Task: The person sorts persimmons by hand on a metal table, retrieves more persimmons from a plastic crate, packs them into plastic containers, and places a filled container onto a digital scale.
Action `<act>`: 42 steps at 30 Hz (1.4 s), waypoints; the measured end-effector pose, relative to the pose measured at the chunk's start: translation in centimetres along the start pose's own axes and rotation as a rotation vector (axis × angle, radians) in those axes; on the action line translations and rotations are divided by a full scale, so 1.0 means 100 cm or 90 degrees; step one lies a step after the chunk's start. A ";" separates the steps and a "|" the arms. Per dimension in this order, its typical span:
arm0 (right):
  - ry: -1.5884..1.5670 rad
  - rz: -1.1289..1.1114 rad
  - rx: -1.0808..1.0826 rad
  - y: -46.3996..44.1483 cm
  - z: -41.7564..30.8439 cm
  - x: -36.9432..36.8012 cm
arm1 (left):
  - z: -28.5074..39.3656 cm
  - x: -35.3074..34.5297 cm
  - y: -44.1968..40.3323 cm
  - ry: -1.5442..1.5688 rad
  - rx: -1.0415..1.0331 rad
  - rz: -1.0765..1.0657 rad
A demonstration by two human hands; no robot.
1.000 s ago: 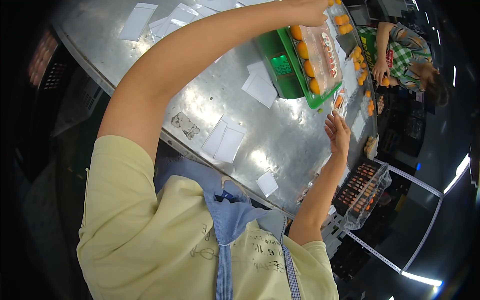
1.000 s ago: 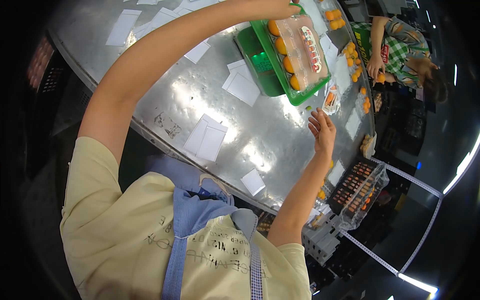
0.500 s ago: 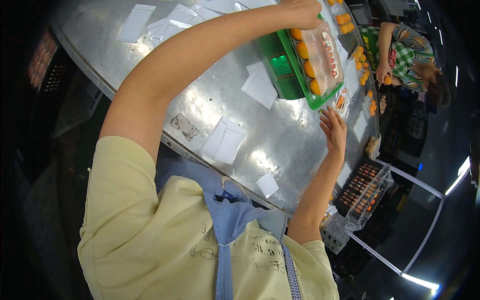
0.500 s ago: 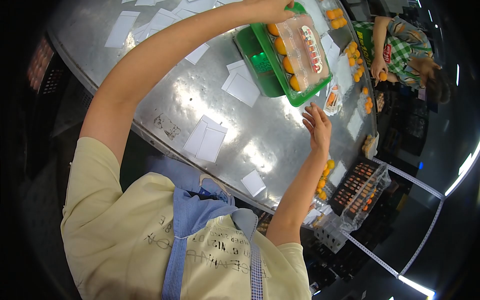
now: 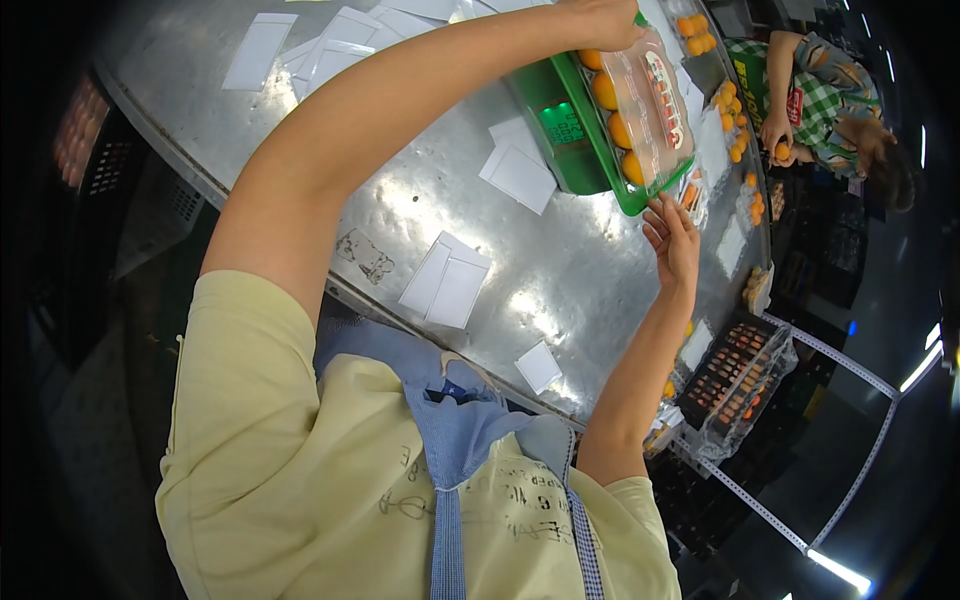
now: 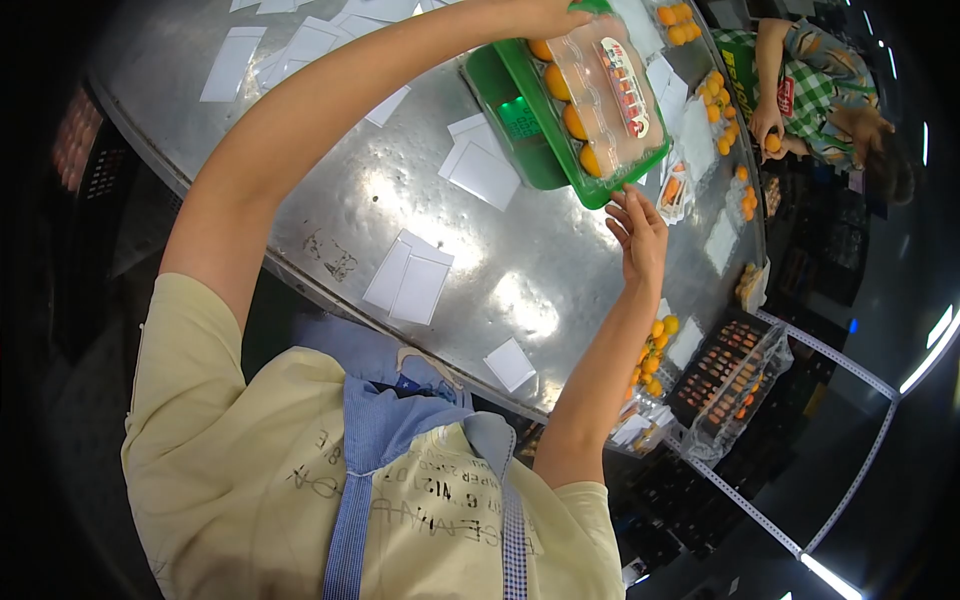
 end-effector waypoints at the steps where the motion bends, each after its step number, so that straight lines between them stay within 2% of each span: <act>1: -0.003 -0.003 0.003 -0.001 0.000 0.000 | -0.001 -0.001 -0.002 -0.004 0.002 0.004; 10: -0.046 0.004 0.007 -0.008 -0.006 -0.009 | 0.007 -0.004 -0.005 0.004 0.069 -0.016; 12: -0.066 0.007 0.013 -0.008 -0.010 -0.016 | 0.059 0.010 0.019 -0.147 -0.191 0.108; 14: -0.081 0.012 0.032 -0.007 -0.014 -0.020 | 0.085 0.001 0.043 -0.259 -0.331 0.108; 17: -0.093 0.027 0.046 -0.004 -0.017 -0.017 | 0.086 -0.039 0.044 -0.371 -0.323 -0.056; 20: -0.143 0.026 0.072 0.001 -0.026 -0.024 | 0.104 -0.039 0.055 -0.375 -0.457 0.044; 22: -0.219 0.010 0.097 -0.001 -0.029 -0.026 | 0.108 -0.057 0.039 -0.367 -0.293 -0.264; 25: -0.334 0.004 0.142 -0.007 -0.031 -0.017 | 0.117 -0.057 0.040 -0.401 -0.339 -0.237; 28: -0.369 -0.013 0.190 -0.006 -0.043 -0.014 | 0.129 -0.052 0.041 -0.451 -0.378 -0.199; 30: -0.364 -0.008 0.205 -0.003 -0.050 -0.013 | 0.136 -0.050 0.042 -0.488 -0.418 -0.145; 33: -0.333 0.017 0.217 0.000 -0.057 -0.008 | 0.146 -0.029 0.037 -0.376 -0.463 -0.033; 36: -0.275 0.092 0.206 0.004 -0.048 0.003 | 0.159 -0.028 0.011 -0.507 -0.449 -0.014; 37: -0.253 0.124 0.200 0.004 -0.042 0.008 | 0.167 -0.023 0.003 -0.484 -0.468 0.024; 40: -0.224 0.167 0.201 0.001 -0.016 0.015 | 0.167 -0.021 -0.029 -0.364 -0.463 0.023; 42: -0.197 0.157 0.189 0.000 -0.008 0.011 | 0.171 -0.024 -0.048 -0.365 -0.452 0.009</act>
Point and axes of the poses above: each hand's wrist, its own y-axis away from the middle knuckle, its own x-axis out of the back of the hand, z = x × y, the point moved 10 cm from there along -y, towards the middle knuckle, and after that the axes turned 12 degrees about -z, right-handed, at the moved point
